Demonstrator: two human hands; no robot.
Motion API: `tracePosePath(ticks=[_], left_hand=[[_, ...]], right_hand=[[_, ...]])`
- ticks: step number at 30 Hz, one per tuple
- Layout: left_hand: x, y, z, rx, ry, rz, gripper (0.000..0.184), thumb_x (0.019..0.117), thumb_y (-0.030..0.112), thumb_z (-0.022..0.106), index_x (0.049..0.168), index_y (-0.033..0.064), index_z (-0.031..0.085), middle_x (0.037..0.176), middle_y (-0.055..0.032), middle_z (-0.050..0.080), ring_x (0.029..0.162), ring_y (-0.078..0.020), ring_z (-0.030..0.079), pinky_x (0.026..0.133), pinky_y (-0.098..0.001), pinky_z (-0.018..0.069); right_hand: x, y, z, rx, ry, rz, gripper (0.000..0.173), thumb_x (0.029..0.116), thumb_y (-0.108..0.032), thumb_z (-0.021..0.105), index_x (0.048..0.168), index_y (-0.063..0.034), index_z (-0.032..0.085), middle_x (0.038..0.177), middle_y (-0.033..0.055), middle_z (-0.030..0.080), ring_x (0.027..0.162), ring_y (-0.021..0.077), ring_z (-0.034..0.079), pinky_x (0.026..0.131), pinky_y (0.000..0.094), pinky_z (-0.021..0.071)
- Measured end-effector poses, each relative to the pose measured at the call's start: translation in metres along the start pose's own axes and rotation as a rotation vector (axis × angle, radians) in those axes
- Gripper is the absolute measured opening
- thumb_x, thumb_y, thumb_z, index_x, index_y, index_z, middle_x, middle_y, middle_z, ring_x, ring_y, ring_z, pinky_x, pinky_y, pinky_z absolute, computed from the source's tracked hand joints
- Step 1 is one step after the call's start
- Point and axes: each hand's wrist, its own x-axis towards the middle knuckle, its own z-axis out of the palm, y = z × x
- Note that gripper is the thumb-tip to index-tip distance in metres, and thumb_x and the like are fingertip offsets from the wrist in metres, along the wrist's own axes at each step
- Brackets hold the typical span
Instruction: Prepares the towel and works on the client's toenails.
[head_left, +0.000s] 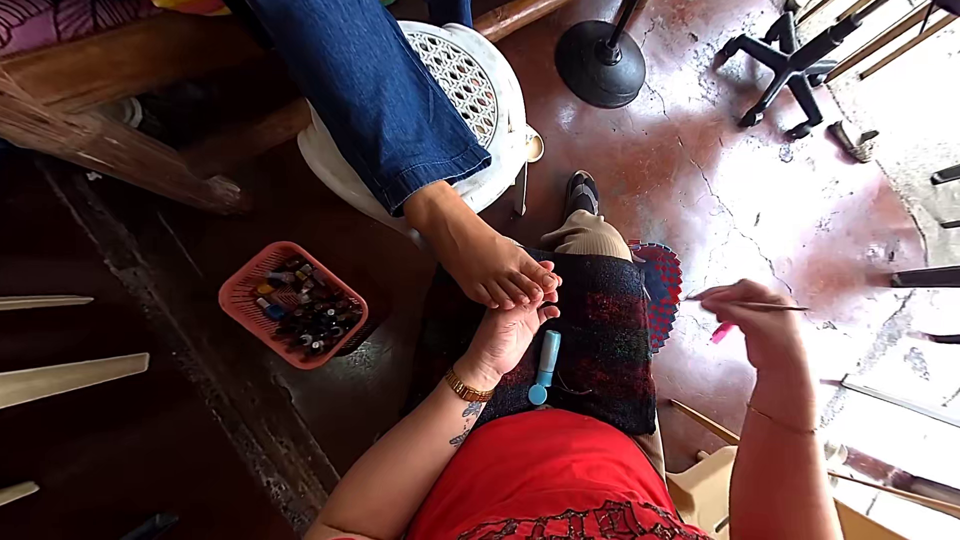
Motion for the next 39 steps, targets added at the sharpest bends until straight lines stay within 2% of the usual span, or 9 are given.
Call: tracePosePath(ticks=[1, 3, 6, 9, 12, 16, 24, 37, 39], left_hand=[[0.000, -0.001, 0.000, 0.017, 0.013, 0.010, 0.024, 0.1011, 0.010, 0.053, 0.120, 0.0090, 0.068, 0.111, -0.0046, 0.070, 0.100, -0.0156, 0.067, 0.090, -0.0351, 0.0566], [0.000, -0.002, 0.000, 0.034, 0.018, 0.021, 0.023, 0.1000, 0.011, 0.056, 0.120, 0.0097, 0.068, 0.111, -0.0041, 0.070, 0.100, -0.0153, 0.067, 0.090, -0.0347, 0.0564], [0.001, -0.003, -0.002, 0.015, 0.013, 0.024, 0.025, 0.0982, 0.010, 0.061, 0.122, 0.0080, 0.068, 0.111, -0.0055, 0.070, 0.100, -0.0162, 0.068, 0.091, -0.0348, 0.0570], [0.001, -0.004, -0.001, 0.012, 0.019, 0.042, 0.023, 0.0957, 0.010, 0.067, 0.118, 0.0079, 0.070, 0.109, -0.0055, 0.070, 0.099, -0.0157, 0.068, 0.090, -0.0339, 0.0571], [0.000, -0.005, -0.002, 0.042, 0.035, 0.058, 0.026, 0.0938, 0.010, 0.070, 0.120, 0.0075, 0.069, 0.113, -0.0060, 0.071, 0.103, -0.0167, 0.068, 0.095, -0.0349, 0.0559], [0.000, -0.004, 0.000, 0.068, 0.081, 0.054, 0.027, 0.0941, 0.003, 0.067, 0.121, 0.0051, 0.069, 0.114, -0.0070, 0.071, 0.102, -0.0160, 0.068, 0.095, -0.0340, 0.0557], [0.000, -0.004, 0.003, 0.090, 0.131, 0.033, 0.025, 0.0938, -0.002, 0.063, 0.117, 0.0051, 0.069, 0.106, -0.0056, 0.072, 0.095, -0.0146, 0.069, 0.093, -0.0321, 0.0561], [0.000, -0.004, 0.003, 0.096, 0.131, 0.034, 0.025, 0.0938, -0.004, 0.063, 0.116, 0.0043, 0.070, 0.103, -0.0065, 0.072, 0.089, -0.0131, 0.068, 0.089, -0.0297, 0.0569], [0.000, -0.004, 0.003, 0.100, 0.137, 0.030, 0.025, 0.0939, -0.004, 0.062, 0.116, 0.0053, 0.069, 0.105, -0.0057, 0.071, 0.091, -0.0133, 0.068, 0.092, -0.0311, 0.0563]], right_hand=[[0.000, -0.009, 0.000, 0.081, 0.121, -0.065, 0.011, 0.0822, -0.003, 0.076, 0.085, -0.0104, 0.069, 0.086, 0.0005, 0.077, 0.067, 0.0066, 0.069, 0.057, 0.0221, 0.0560], [-0.002, -0.035, 0.017, 0.203, 0.199, -0.194, 0.018, 0.0825, 0.001, 0.076, 0.088, -0.0154, 0.071, 0.088, -0.0013, 0.077, 0.066, 0.0069, 0.069, 0.057, 0.0226, 0.0578], [-0.007, -0.062, 0.074, 0.281, 0.035, -0.349, 0.018, 0.0853, -0.006, 0.078, 0.094, -0.0204, 0.074, 0.098, -0.0016, 0.076, 0.077, 0.0109, 0.072, 0.066, 0.0283, 0.0624], [-0.009, -0.071, 0.132, 0.330, -0.163, -0.464, 0.014, 0.0850, 0.000, 0.078, 0.092, -0.0112, 0.074, 0.101, 0.0047, 0.075, 0.094, 0.0180, 0.074, 0.081, 0.0339, 0.0645], [-0.007, -0.072, 0.163, 0.231, -0.221, -0.559, 0.011, 0.0843, 0.008, 0.073, 0.088, -0.0020, 0.071, 0.102, 0.0106, 0.074, 0.103, 0.0232, 0.073, 0.091, 0.0398, 0.0632], [-0.006, -0.068, 0.168, 0.055, -0.224, -0.626, 0.010, 0.0863, 0.008, 0.069, 0.085, -0.0016, 0.071, 0.105, 0.0110, 0.074, 0.107, 0.0191, 0.071, 0.090, 0.0330, 0.0618], [-0.003, -0.066, 0.168, 0.023, -0.213, -0.668, 0.012, 0.0858, 0.009, 0.068, 0.079, -0.0007, 0.069, 0.104, 0.0122, 0.074, 0.105, 0.0184, 0.071, 0.088, 0.0309, 0.0612], [0.005, -0.066, 0.163, 0.032, -0.304, -0.706, 0.012, 0.0875, 0.009, 0.066, 0.080, 0.0000, 0.068, 0.106, 0.0138, 0.072, 0.107, 0.0195, 0.069, 0.091, 0.0323, 0.0600], [0.004, -0.065, 0.165, 0.002, -0.302, -0.725, 0.013, 0.0878, 0.008, 0.065, 0.079, -0.0002, 0.069, 0.105, 0.0137, 0.072, 0.107, 0.0192, 0.069, 0.091, 0.0318, 0.0587]])
